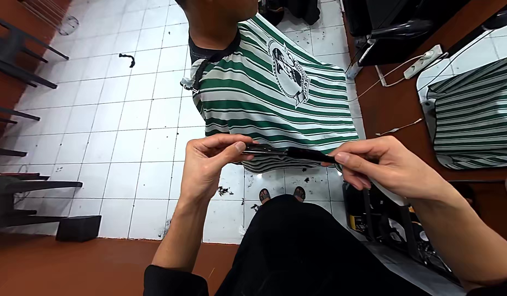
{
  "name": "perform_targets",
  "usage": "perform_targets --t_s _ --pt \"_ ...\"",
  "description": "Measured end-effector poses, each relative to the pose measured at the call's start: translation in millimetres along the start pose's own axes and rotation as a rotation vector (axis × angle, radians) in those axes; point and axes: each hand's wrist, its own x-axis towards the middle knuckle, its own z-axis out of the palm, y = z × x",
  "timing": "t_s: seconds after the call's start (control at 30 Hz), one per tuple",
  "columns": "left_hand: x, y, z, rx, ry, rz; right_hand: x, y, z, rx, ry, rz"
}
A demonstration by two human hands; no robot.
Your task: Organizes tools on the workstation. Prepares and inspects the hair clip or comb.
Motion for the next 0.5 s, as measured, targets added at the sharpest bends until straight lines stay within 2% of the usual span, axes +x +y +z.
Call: perform_targets --t_s 0.27,0.5 --pt "-0.1 -1.7 4.2 0.064 0.006 0.029 -4.1 3.7 0.6 0.024 0.027 -0.006" --pt "2.1 3.0 2.4 0.219 -0.102 0.114 -7.9 5.2 0.6 0.026 0.036 -0.013"
